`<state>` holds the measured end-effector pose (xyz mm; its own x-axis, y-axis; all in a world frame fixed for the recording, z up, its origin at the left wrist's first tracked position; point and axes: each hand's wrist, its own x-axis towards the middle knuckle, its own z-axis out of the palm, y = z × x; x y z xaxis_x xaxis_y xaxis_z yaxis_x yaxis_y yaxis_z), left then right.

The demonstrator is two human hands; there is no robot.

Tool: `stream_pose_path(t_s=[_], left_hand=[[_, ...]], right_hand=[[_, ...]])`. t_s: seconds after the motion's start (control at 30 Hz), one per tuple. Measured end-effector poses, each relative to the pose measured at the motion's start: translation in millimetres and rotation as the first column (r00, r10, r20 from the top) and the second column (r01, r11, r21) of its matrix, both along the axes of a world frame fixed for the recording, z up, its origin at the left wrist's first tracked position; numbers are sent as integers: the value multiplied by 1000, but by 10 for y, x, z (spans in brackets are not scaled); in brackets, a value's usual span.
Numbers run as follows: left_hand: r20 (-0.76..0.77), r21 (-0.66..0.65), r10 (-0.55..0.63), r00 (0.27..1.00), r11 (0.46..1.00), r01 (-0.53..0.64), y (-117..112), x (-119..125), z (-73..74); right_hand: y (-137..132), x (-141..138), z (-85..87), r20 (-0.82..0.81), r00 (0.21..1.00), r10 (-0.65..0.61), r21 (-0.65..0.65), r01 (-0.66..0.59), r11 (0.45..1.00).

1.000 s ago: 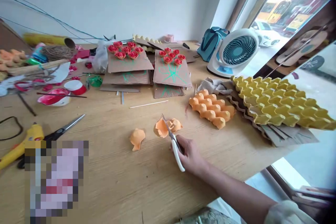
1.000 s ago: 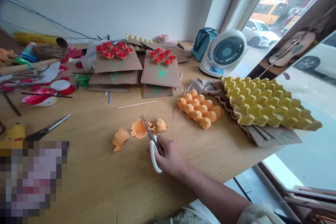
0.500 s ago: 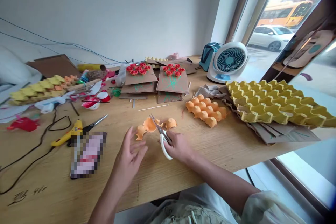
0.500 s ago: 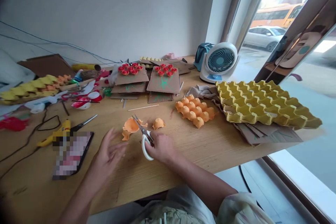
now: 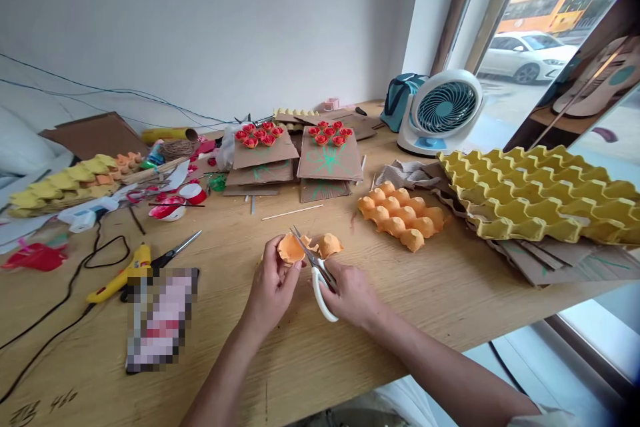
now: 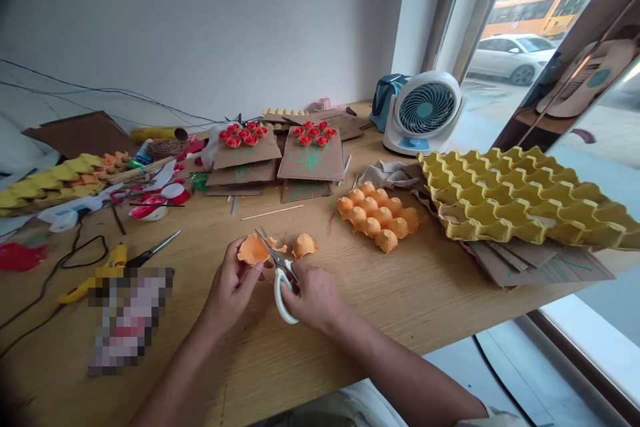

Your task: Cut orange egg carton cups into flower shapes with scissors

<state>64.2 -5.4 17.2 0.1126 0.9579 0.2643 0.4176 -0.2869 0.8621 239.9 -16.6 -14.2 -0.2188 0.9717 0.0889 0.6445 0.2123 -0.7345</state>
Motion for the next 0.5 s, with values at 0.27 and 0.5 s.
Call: stream_pose_path(t_s=[0.27, 0.5], left_hand=[[-18, -3, -20, 1000, 1000, 20, -33, 8, -130], [130, -95, -54, 990, 993, 67, -75, -16, -156]], right_hand=[[63, -33, -53, 4, 998, 70, 32, -70, 997], [31, -47, -43, 2, 997, 77, -30, -77, 997]])
